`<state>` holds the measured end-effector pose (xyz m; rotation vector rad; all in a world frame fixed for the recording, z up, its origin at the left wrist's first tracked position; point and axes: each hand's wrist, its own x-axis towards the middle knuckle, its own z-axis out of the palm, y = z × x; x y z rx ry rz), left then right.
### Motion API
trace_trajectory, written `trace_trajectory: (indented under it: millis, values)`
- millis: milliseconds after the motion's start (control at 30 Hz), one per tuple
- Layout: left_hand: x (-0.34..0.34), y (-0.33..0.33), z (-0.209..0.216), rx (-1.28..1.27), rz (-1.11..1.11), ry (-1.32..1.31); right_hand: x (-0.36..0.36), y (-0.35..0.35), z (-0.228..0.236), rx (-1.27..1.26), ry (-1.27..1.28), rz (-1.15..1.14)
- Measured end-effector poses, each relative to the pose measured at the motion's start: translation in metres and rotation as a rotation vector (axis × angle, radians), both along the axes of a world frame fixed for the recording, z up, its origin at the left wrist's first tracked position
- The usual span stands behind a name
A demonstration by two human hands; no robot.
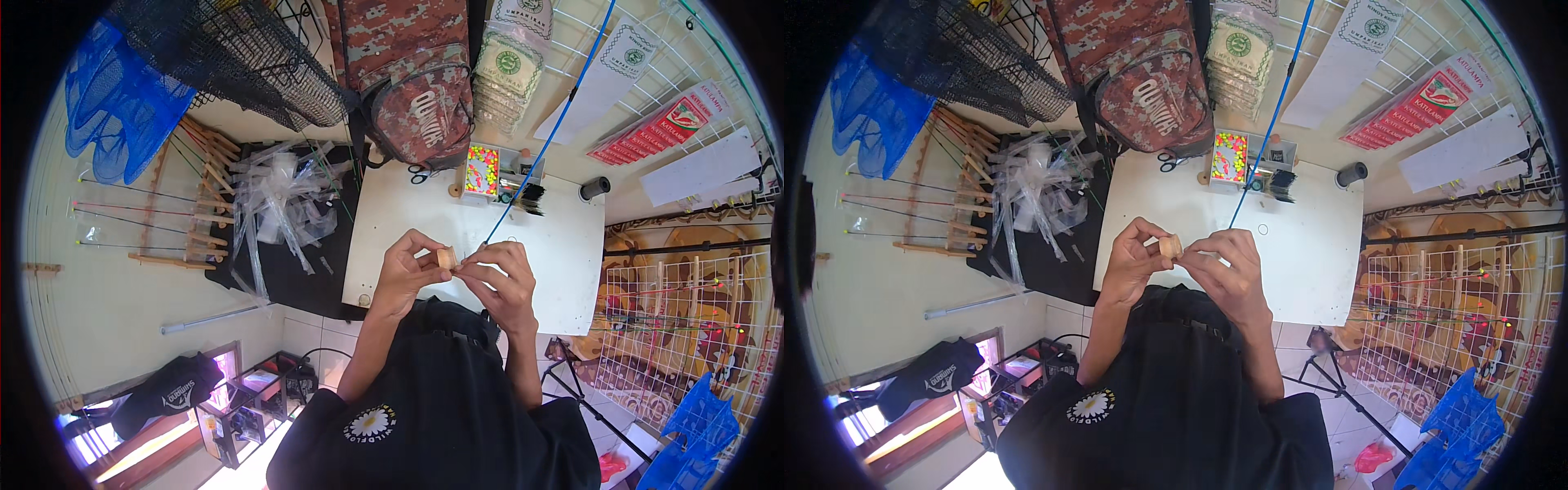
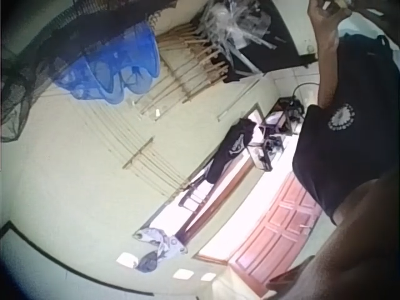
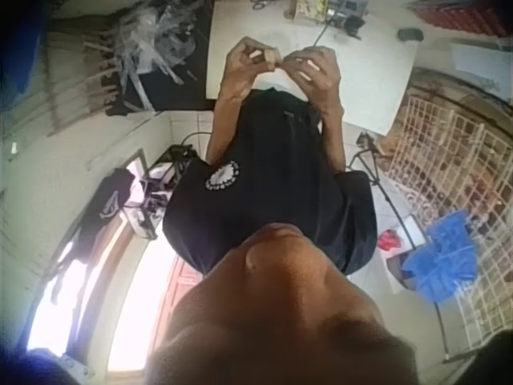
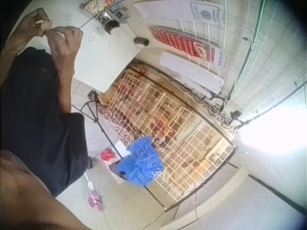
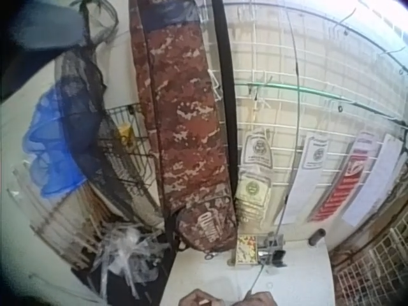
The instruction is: Threading fishing line through the guides of a rod and attaching a float.
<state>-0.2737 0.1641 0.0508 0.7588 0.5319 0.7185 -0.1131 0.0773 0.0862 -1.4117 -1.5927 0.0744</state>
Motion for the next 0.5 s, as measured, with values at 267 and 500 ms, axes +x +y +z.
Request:
trace_trajectory:
  millis: [267,500]
  values:
    - [-0.002,0.003,0.001,0.027,-0.034,0.040,-0.006,0.002,0.005,-0.130,0.154,-0.031]
    - [-0.004,0.005,0.003,0.102,-0.124,0.086,0.000,0.006,0.005,-0.269,0.359,0.083]
